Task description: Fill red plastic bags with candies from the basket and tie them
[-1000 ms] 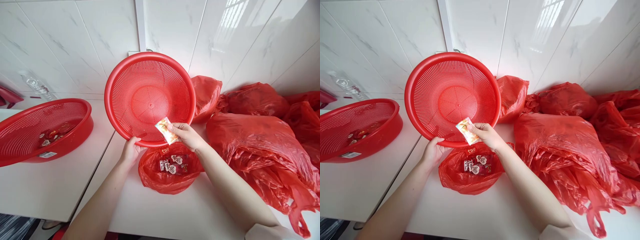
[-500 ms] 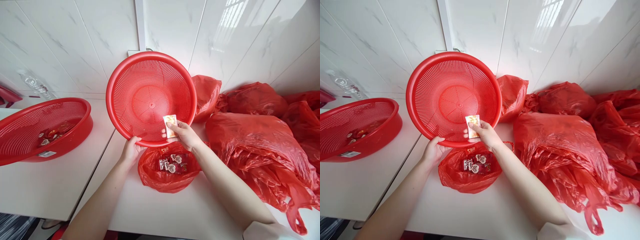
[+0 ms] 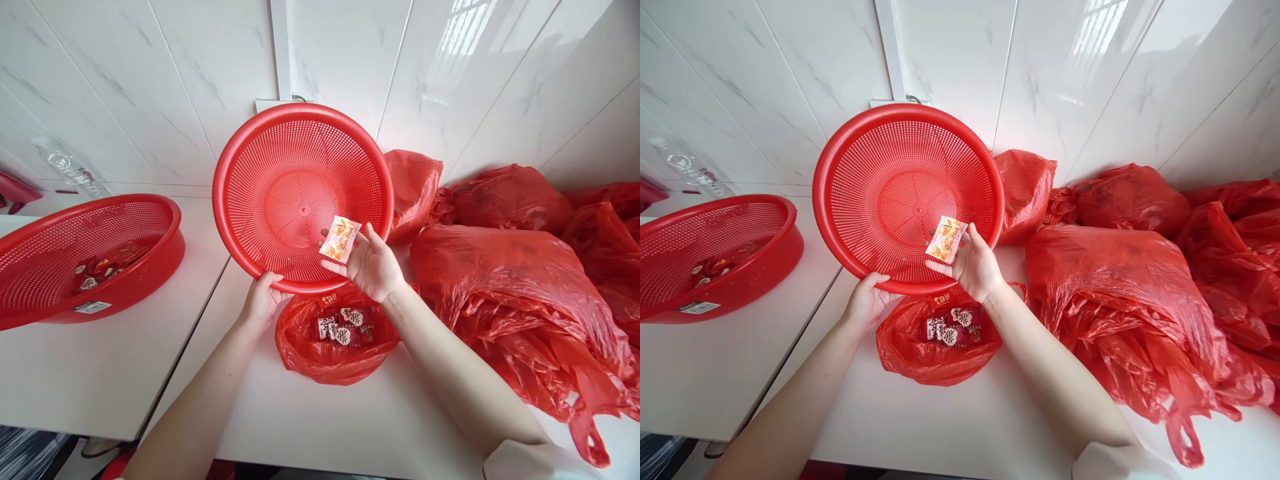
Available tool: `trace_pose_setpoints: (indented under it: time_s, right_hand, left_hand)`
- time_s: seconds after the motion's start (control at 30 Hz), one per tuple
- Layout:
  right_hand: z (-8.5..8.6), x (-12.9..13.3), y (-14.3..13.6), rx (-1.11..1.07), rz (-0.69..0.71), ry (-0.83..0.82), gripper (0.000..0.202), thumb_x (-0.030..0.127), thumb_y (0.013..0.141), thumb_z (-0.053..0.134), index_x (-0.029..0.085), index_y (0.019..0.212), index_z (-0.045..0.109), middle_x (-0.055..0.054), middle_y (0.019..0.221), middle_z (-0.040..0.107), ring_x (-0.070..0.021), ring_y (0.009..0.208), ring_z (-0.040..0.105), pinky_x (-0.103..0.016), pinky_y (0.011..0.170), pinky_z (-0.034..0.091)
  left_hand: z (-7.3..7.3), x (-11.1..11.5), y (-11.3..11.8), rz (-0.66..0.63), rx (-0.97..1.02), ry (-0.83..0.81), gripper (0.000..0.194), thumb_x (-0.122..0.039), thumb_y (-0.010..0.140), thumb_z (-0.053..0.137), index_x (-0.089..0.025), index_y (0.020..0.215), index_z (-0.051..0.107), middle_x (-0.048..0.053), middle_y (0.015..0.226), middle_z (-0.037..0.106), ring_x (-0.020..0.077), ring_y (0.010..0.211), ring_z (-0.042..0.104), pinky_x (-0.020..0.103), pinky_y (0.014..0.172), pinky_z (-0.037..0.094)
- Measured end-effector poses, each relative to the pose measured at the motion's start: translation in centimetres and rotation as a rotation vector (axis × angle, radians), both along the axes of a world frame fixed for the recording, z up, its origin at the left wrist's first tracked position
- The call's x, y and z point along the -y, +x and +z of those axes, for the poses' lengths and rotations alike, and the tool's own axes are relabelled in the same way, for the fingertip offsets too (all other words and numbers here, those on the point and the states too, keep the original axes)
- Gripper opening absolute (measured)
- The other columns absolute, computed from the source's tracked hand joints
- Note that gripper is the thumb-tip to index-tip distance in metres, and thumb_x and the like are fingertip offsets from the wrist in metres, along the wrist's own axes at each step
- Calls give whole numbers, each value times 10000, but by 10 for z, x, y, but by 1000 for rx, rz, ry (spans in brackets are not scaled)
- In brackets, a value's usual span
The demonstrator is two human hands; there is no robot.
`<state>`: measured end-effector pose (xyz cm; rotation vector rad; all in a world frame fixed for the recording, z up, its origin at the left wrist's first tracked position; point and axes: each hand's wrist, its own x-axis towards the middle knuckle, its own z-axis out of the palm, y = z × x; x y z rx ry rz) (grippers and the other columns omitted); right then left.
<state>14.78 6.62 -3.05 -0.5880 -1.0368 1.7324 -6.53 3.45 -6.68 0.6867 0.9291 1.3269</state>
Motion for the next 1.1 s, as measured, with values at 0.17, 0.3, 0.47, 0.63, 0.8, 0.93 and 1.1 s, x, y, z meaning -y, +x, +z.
trace_pose_setpoints:
  time_s: [0.17, 0.3, 0.47, 0.63, 0.8, 0.93, 1.1]
  right_hand:
    - [2, 1, 2, -5, 23, 39, 631, 711, 880, 285, 254, 1278, 463, -110, 1227, 631, -249, 1093, 620, -430, 832, 555]
    - [6, 1, 6, 39, 47, 35, 512, 633, 889, 419, 238, 1207, 493, -90, 1131, 675, -213, 934, 681, -378, 778, 570]
    - [13, 2, 23, 359, -30, 174, 327, 426, 820, 670, 204, 1027, 550, -27, 849, 700, -144, 631, 655, -274, 590, 546]
    - [27, 10, 46, 870, 181, 501, 239, 409, 853, 619, 188, 921, 679, -33, 822, 695, -167, 721, 648, -269, 630, 516]
    - [23, 6, 54, 1128, -64, 603, 411, 244, 841, 606, 269, 1252, 591, -16, 837, 715, -186, 720, 671, -356, 778, 529]
    - [12, 1, 46, 1145, -239, 694, 803, 204, 759, 690, 342, 1464, 332, -53, 1101, 679, -212, 790, 677, -417, 814, 542]
    - [7, -1, 35, 1073, -492, 835, 470, 374, 786, 688, 223, 1202, 530, -104, 1132, 633, -227, 856, 652, -393, 821, 539]
  left_hand:
    - [2, -1, 1, 0, -2, 7, 216, -176, 695, 598, -125, 904, 619, 114, 1030, 691, 277, 971, 676, 434, 820, 572]
    - [4, -2, 1, 26, -5, 17, 177, -169, 682, 601, -128, 853, 617, 105, 992, 691, 280, 971, 669, 448, 822, 567]
    - [3, -4, -3, 72, -19, 60, 160, -160, 694, 594, -127, 845, 635, 92, 976, 683, 259, 966, 656, 404, 813, 566]
    - [1, -6, -7, 140, -33, 67, 119, -169, 686, 595, -135, 796, 625, 83, 952, 672, 246, 954, 644, 352, 772, 559]
    - [4, -7, -11, 225, 21, 31, 166, -196, 674, 577, -159, 835, 597, 66, 928, 670, 228, 911, 647, 311, 695, 543]
    - [9, -5, -15, 166, -7, 24, 211, -206, 690, 555, -152, 886, 610, 88, 969, 687, 233, 875, 655, 316, 647, 547]
    - [14, -1, -20, -24, -93, 60, 284, -300, 733, 569, -138, 956, 635, 127, 942, 710, 281, 853, 682, 368, 671, 553]
